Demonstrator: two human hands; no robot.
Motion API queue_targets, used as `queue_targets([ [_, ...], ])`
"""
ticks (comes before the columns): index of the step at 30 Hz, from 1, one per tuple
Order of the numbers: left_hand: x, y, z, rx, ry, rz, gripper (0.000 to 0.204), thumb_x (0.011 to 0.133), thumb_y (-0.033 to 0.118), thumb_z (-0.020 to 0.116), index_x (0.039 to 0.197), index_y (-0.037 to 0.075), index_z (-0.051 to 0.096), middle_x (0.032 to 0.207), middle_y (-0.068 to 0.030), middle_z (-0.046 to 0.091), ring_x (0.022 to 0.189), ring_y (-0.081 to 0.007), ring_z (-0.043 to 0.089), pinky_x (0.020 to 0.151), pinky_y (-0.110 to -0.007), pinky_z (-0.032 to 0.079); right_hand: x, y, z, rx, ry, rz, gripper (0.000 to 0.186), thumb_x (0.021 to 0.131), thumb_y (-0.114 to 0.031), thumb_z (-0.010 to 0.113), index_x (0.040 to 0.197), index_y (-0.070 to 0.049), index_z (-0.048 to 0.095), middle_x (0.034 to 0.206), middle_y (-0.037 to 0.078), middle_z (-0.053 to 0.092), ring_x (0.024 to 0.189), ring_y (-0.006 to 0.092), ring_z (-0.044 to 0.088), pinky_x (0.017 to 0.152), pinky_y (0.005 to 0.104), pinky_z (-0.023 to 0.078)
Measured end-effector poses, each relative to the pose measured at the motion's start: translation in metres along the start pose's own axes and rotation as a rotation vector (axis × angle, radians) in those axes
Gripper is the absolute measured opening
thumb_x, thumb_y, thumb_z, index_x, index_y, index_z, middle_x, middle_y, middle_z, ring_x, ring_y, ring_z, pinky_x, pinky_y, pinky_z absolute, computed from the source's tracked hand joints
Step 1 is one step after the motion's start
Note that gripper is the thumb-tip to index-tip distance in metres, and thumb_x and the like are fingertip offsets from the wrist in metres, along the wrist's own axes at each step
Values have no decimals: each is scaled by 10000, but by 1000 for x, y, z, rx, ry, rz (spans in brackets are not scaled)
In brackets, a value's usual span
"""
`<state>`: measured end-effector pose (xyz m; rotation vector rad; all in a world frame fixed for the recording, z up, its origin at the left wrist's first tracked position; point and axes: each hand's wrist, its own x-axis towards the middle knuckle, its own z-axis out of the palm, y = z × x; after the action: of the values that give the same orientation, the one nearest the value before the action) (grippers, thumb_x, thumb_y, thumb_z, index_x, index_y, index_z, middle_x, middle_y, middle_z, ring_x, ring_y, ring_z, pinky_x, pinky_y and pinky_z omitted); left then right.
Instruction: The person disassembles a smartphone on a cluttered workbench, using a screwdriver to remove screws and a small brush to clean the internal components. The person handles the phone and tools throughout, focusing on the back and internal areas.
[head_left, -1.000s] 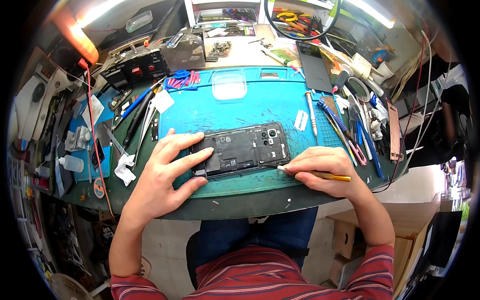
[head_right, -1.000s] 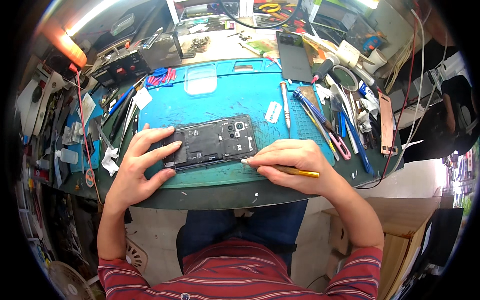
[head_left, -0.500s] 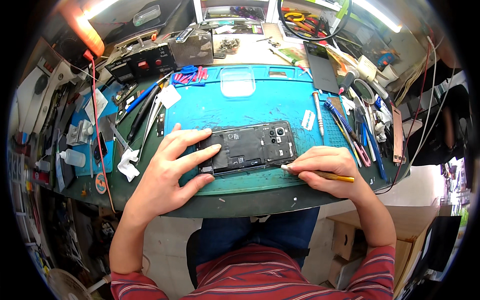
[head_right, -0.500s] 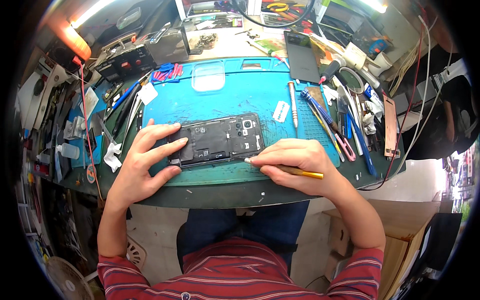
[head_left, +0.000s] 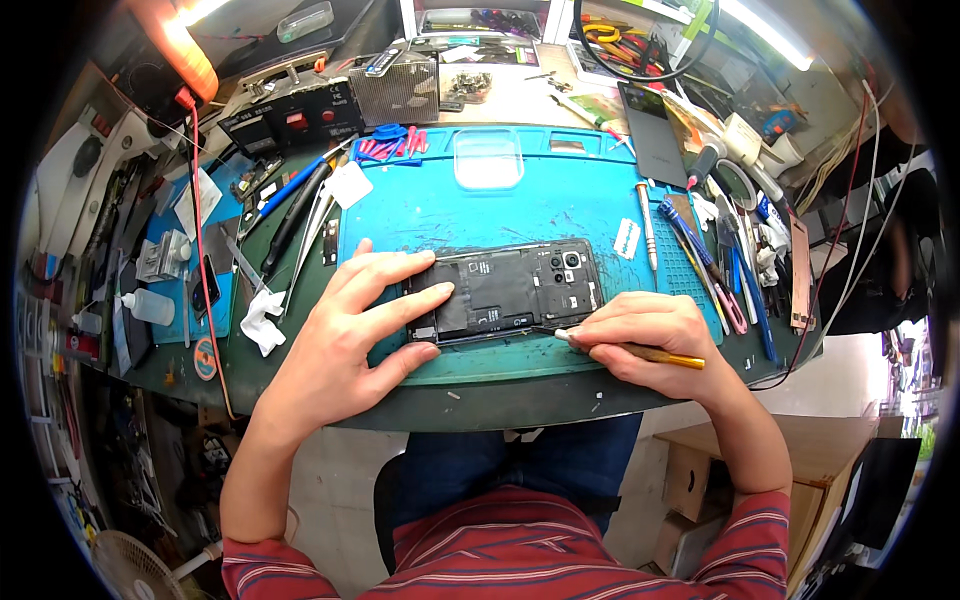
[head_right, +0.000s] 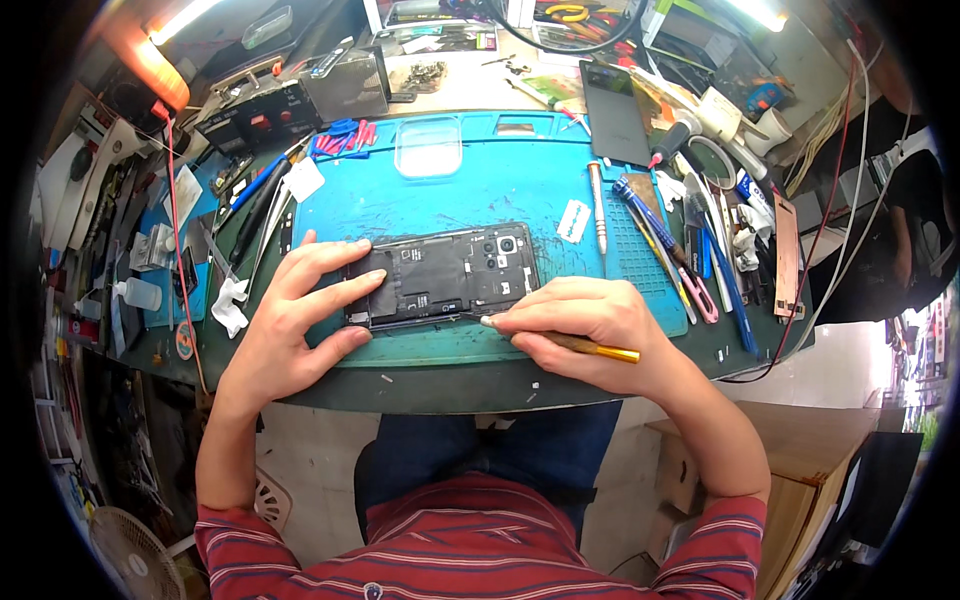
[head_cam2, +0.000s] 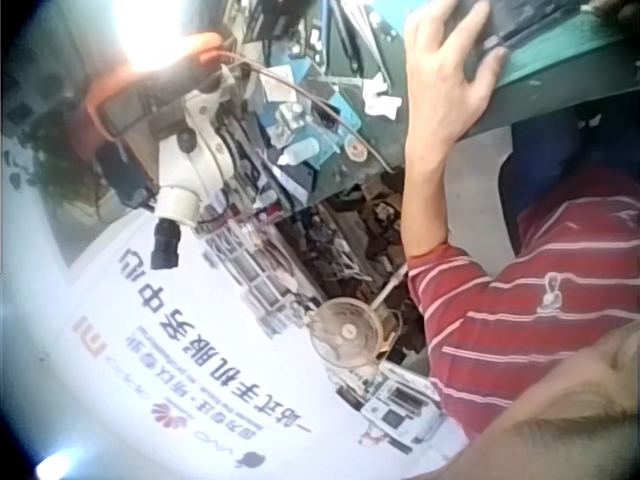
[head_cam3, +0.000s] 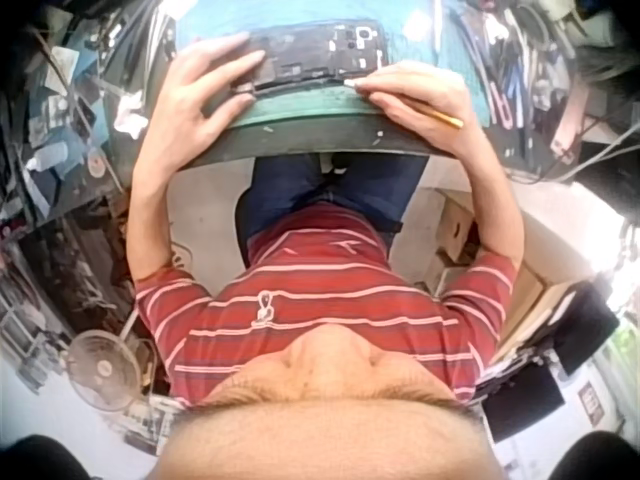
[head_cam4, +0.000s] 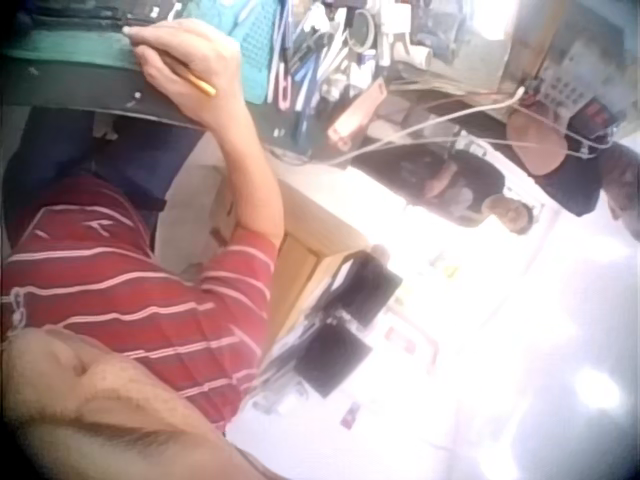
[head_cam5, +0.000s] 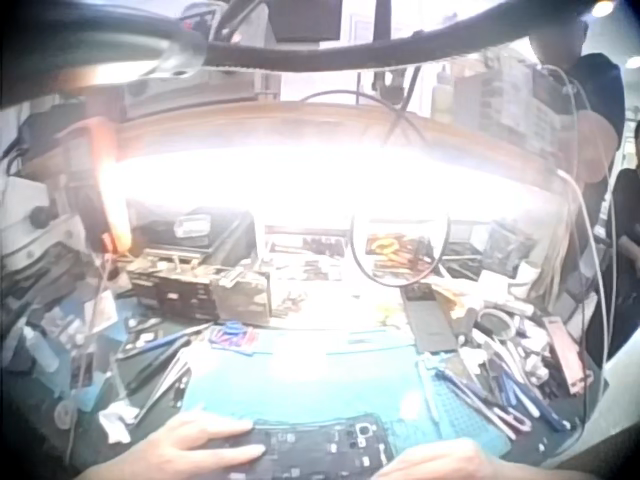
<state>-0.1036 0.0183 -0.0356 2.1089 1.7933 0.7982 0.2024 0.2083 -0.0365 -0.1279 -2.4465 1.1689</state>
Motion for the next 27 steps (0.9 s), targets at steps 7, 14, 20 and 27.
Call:
queue_targets([
  [7,-2,0,0,7,-1,-8,612,830,138,869,1429,124,739,1553,-140,618,1453,-359,555,1329,-602,284,6,-7,6,-75,-15,7,280,918,-22,810,1196,-47,830,1034,98,825,872,247,740,776,354,571],
  [14,-1,-2,1,3,2,1,626,827,135,874,1438,129,735,1556,-140,615,1462,-359,546,1329,-609,279,11,-9,9,-132,-8,-11,292,895,-38,835,1186,-65,841,1020,71,834,812,212,702,716,350,528],
  [20,-3,-1,1,-14,-13,-5,529,938,239,796,1447,114,727,1562,-155,606,1474,-374,533,1329,-615,263,14,-7,15,-142,8,-38,292,883,-38,840,1171,-83,849,1020,66,837,744,207,660,694,342,524],
  [27,-5,-3,-2,-39,-30,-6,490,1129,398,525,1457,88,717,1571,-181,590,1490,-398,506,1333,-616,224,21,-10,20,-117,-4,-29,296,885,-36,838,1179,-74,842,1003,68,831,752,212,671,694,336,522],
])
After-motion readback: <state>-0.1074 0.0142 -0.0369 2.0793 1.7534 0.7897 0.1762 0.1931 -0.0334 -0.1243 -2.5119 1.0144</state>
